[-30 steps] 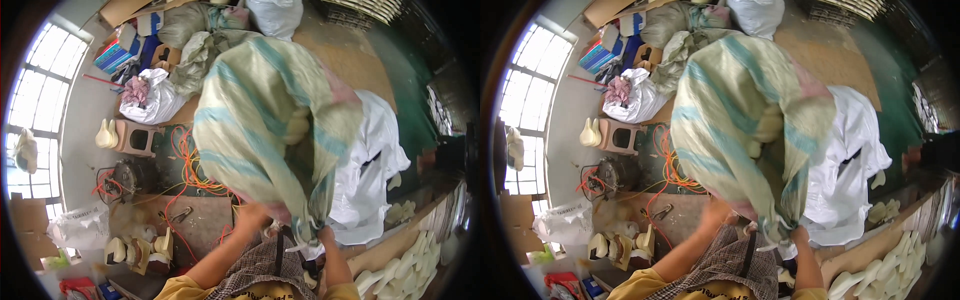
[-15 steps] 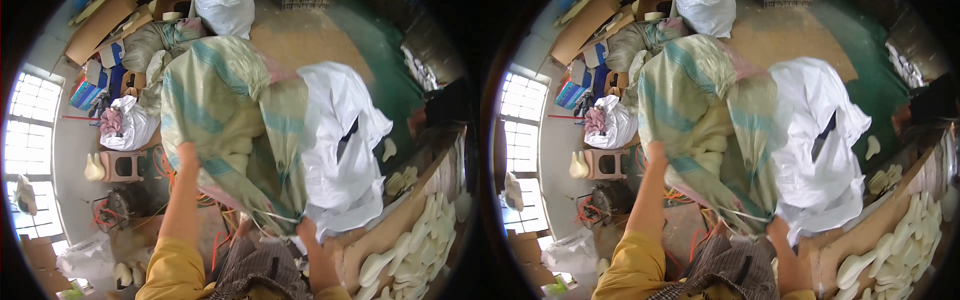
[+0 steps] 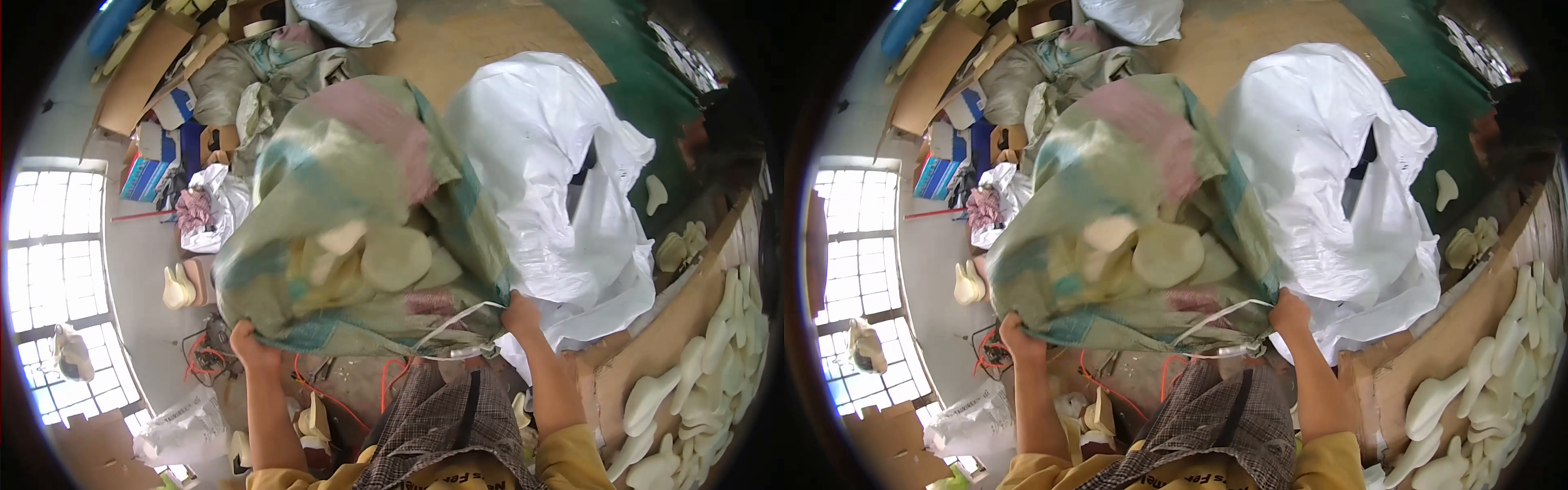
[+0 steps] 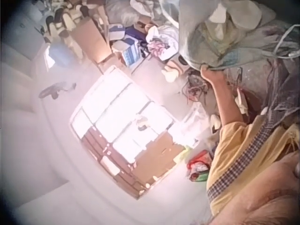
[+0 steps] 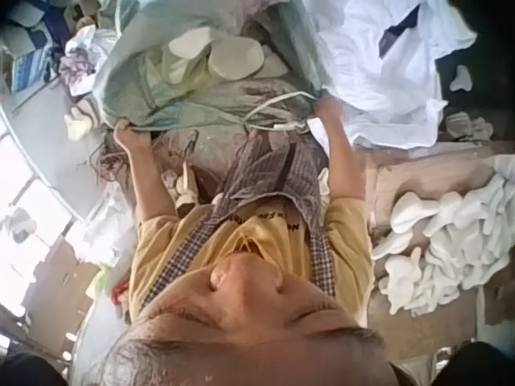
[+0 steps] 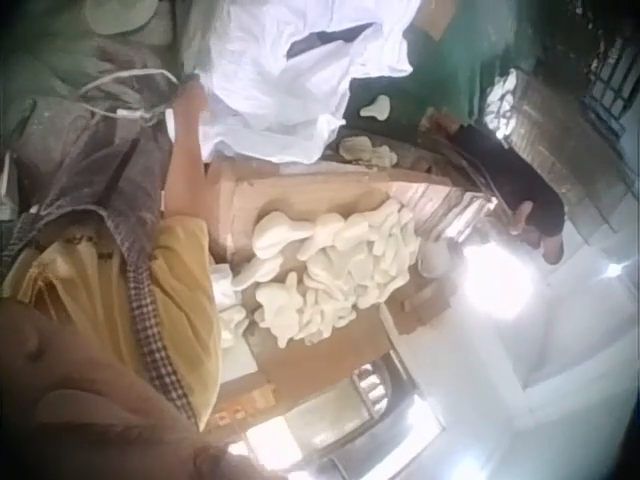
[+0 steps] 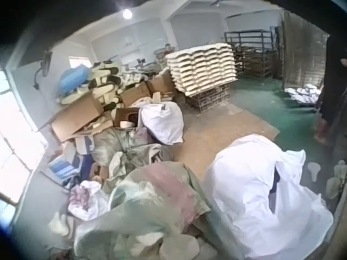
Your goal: Sorting and bagging foam bicycle seat pads in a factory.
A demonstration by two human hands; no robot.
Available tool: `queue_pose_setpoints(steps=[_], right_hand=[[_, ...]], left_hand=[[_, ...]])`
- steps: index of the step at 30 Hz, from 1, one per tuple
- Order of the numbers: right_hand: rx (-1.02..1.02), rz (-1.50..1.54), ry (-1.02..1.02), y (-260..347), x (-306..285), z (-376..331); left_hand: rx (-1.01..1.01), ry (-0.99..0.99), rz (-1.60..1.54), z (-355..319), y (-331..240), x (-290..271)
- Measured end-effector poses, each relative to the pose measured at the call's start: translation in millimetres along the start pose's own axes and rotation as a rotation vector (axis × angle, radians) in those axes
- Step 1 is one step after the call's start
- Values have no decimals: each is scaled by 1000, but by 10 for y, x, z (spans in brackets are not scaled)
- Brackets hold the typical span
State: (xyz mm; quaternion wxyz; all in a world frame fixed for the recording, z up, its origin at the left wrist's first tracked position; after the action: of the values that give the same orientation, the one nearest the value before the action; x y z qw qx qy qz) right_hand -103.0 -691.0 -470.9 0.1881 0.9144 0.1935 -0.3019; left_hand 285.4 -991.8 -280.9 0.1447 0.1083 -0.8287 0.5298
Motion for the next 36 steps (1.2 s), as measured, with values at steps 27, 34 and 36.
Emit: queue_pose_setpoints(steps=[27,34,36], right_hand=[[-899,459,-5,2665,-1038,592],[-531,65,-351,2624,325,1592],[-501,-7,-414,2357,400,1698]], left_hand=[[138,271,1809,2099,1421,1395],[243,461,1629,2752,1285,452],[29,448,1597,2698,1540,483]])
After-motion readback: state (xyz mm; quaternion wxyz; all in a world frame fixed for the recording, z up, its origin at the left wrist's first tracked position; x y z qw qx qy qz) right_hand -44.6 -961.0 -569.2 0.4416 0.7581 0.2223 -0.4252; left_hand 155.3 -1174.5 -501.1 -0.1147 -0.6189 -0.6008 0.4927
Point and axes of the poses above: each hand's wrist, its own z-axis towards the middle knuckle, its own x-axis out of the palm, y = z × x, the point moved 7 cm from there along z, towards the middle knuckle, and after that the axes turned 6 degrees about y, right-handed, at the moved point
